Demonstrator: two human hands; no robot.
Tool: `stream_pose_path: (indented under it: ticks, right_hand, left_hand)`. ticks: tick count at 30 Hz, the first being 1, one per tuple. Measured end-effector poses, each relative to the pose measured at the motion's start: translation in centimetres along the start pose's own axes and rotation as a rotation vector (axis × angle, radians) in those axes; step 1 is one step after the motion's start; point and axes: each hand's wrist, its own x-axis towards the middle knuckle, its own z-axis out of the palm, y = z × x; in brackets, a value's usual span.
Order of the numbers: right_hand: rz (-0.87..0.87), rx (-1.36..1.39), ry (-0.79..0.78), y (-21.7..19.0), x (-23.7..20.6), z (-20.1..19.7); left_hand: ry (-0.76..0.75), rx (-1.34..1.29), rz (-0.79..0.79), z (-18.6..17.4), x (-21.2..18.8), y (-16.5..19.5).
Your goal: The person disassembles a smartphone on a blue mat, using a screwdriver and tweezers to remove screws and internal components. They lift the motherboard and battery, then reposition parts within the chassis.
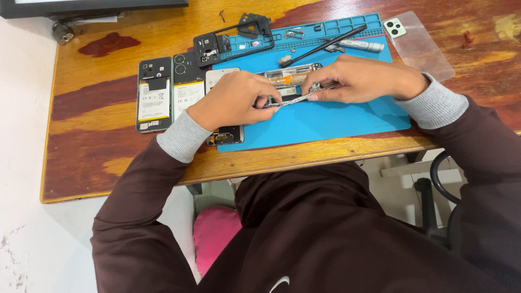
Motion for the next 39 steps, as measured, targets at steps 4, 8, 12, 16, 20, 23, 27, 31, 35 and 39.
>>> stream_pose_path:
  ticks: [4,8,12,16,20,23,27,31,35,39]
  right_hand:
    - [-0.047,0.007,0.015,0.1,0.01,0.03]
    - [-0.059,0.01,0.013,0.14,0.02,0.05]
    - [-0.017,0.005,0.002,0.07,0.05,0.02]
    - [0.012,-0.026,-0.01,0.01,0.06,-0.03]
    - [-0.06,0.008,0.019,0.02,-0.02,-0.03]
    - [-0.029,0.006,0.003,0.07,-0.02,-0.02]
    - [-0.085,0.027,0.02,0.11,0.03,-0.03]
    - [-0.014,-0.009,0.0,0.07,0.0,-0.07]
    - [-0.023,-0.009,0.006,0.02,-0.02,-0.08]
    - [-0.014,-0.016,0.004,0.03,-0.03,-0.01]
  left_hand:
    - [-0.004,0.001,0.003,-0.04,0.02,-0.04]
    - [-0.005,-0.004,0.01,-0.04,-0.01,-0.12]
    - [-0.009,0.004,0.016,0.07,0.04,-0.22]
    - [-0.013,0.007,0.012,0.09,0.03,-0.3]
    - [-0.005,0.015,0.015,0.05,-0.01,-0.29]
    - [-0.008,0.019,0.011,-0.01,-0.02,-0.26]
    - [-0.013,0.021,0.0,-0.04,-0.02,-0.24]
    - [-0.007,0.02,0.01,-0.04,-0.05,-0.28]
    - [-0.007,0.025,0.008,0.07,0.05,-0.28]
    - [0.0,0.034,0.004,0.11,0.04,-0.19]
